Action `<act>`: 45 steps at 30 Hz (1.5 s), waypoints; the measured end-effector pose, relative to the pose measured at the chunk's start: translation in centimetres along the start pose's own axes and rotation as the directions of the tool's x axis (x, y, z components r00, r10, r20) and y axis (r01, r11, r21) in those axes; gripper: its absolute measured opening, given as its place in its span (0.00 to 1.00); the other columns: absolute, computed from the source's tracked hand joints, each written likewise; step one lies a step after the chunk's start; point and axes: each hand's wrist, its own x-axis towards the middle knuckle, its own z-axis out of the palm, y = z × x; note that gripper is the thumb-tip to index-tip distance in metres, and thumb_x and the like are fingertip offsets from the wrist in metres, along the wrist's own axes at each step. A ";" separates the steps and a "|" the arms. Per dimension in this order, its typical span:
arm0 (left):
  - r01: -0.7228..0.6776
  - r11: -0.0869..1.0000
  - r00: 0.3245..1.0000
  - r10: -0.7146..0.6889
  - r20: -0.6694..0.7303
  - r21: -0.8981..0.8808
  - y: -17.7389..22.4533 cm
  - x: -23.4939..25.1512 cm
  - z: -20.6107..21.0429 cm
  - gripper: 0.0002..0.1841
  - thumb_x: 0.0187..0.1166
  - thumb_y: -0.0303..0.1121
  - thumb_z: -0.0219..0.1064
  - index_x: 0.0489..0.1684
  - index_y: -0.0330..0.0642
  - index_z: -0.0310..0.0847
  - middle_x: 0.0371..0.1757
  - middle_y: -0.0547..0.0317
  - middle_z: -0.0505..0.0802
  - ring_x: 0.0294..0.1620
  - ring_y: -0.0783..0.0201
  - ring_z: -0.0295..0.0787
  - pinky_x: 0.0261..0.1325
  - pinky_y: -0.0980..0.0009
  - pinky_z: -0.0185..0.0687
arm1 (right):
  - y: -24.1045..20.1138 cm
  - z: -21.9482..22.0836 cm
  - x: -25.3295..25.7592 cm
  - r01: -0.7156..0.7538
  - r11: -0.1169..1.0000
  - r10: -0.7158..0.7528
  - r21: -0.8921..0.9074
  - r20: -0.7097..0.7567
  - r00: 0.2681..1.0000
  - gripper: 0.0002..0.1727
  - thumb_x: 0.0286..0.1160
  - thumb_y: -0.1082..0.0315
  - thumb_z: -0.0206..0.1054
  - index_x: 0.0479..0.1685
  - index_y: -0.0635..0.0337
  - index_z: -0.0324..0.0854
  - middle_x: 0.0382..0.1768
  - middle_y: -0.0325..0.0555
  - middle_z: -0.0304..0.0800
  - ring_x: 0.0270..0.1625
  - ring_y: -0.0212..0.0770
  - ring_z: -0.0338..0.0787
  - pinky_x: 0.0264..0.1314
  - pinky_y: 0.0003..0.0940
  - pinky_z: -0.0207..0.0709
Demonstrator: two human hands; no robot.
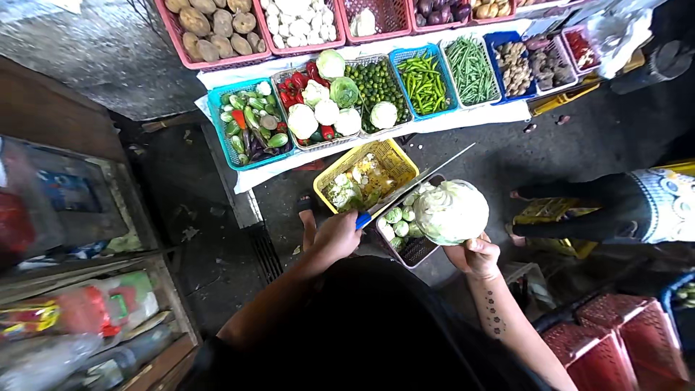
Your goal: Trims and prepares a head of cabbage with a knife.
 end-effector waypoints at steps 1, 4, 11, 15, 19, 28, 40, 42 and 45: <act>0.007 1.000 1.000 -0.007 0.008 -0.004 0.1 0.0 -0.2 0.16 0.86 0.44 0.62 0.58 0.42 0.82 0.47 0.46 0.92 0.52 0.45 0.92 0.54 0.41 0.85 | -0.3 0.0 0.2 -0.005 1.000 0.005 0.001 0.014 1.000 0.33 0.54 0.63 0.83 0.66 0.53 0.79 0.58 0.47 0.91 0.62 0.45 0.90 0.68 0.53 0.82; -0.057 0.998 0.998 0.056 -0.038 -0.036 2.2 -0.4 -1.0 0.16 0.86 0.45 0.63 0.57 0.42 0.83 0.44 0.47 0.93 0.50 0.46 0.92 0.54 0.42 0.85 | -0.7 -0.1 0.8 -0.037 0.999 0.036 0.020 0.036 0.999 0.30 0.56 0.62 0.83 0.64 0.53 0.81 0.57 0.47 0.91 0.62 0.45 0.90 0.69 0.52 0.82; -0.344 0.916 0.932 0.307 -0.192 -0.207 6.5 -2.5 -3.2 0.15 0.85 0.41 0.66 0.58 0.41 0.84 0.41 0.51 0.93 0.43 0.55 0.92 0.51 0.52 0.87 | -0.3 0.2 1.0 -0.050 0.994 0.046 0.097 0.043 0.998 0.26 0.58 0.61 0.81 0.60 0.55 0.84 0.57 0.50 0.92 0.62 0.47 0.90 0.68 0.53 0.82; -0.392 0.918 0.912 0.377 -0.163 -0.067 6.9 -2.6 -3.7 0.12 0.83 0.39 0.67 0.55 0.43 0.85 0.38 0.53 0.93 0.41 0.54 0.92 0.47 0.51 0.87 | -0.3 0.3 0.3 -0.056 0.993 0.048 0.106 0.070 0.996 0.24 0.59 0.55 0.80 0.57 0.53 0.88 0.56 0.48 0.93 0.61 0.45 0.91 0.69 0.52 0.82; -0.393 0.919 0.911 0.392 -0.128 0.024 7.3 -3.1 -3.9 0.11 0.82 0.39 0.67 0.54 0.44 0.84 0.40 0.52 0.93 0.44 0.51 0.92 0.47 0.49 0.86 | -1.0 0.4 -0.1 -0.057 0.994 0.045 0.098 0.123 0.991 0.24 0.60 0.55 0.80 0.58 0.51 0.89 0.57 0.46 0.94 0.63 0.44 0.91 0.70 0.50 0.82; -0.135 0.984 0.989 0.141 0.042 -0.121 -0.3 -0.4 1.1 0.19 0.87 0.44 0.61 0.61 0.37 0.83 0.51 0.42 0.92 0.56 0.45 0.90 0.62 0.43 0.82 | -1.0 -0.1 -0.9 -0.090 0.990 0.077 0.108 0.119 0.990 0.26 0.59 0.53 0.80 0.59 0.51 0.88 0.58 0.47 0.93 0.63 0.44 0.91 0.70 0.50 0.82; -0.304 0.909 0.950 0.266 -0.163 -0.284 3.0 -2.7 -1.8 0.18 0.86 0.46 0.64 0.56 0.40 0.86 0.44 0.48 0.93 0.48 0.54 0.92 0.56 0.51 0.85 | -0.3 1.4 0.0 -0.201 0.935 0.190 0.293 0.063 0.980 0.32 0.51 0.46 0.82 0.58 0.53 0.89 0.57 0.49 0.93 0.62 0.47 0.92 0.66 0.50 0.84; -0.412 0.897 0.901 0.374 -0.220 -0.161 3.6 -3.2 -2.6 0.16 0.84 0.43 0.66 0.54 0.39 0.86 0.40 0.49 0.94 0.44 0.53 0.93 0.51 0.50 0.87 | -0.2 1.6 0.0 -0.229 0.923 0.217 0.309 0.071 0.973 0.32 0.52 0.44 0.81 0.58 0.52 0.89 0.57 0.49 0.93 0.61 0.47 0.92 0.64 0.50 0.85; -0.494 0.869 0.841 0.477 -0.255 -0.004 4.4 -3.2 -3.2 0.11 0.79 0.38 0.69 0.48 0.40 0.86 0.34 0.52 0.92 0.37 0.52 0.92 0.42 0.50 0.87 | -0.1 1.9 -0.2 -0.268 0.906 0.256 0.327 0.082 0.963 0.33 0.51 0.42 0.81 0.57 0.52 0.90 0.56 0.49 0.93 0.61 0.46 0.92 0.63 0.50 0.86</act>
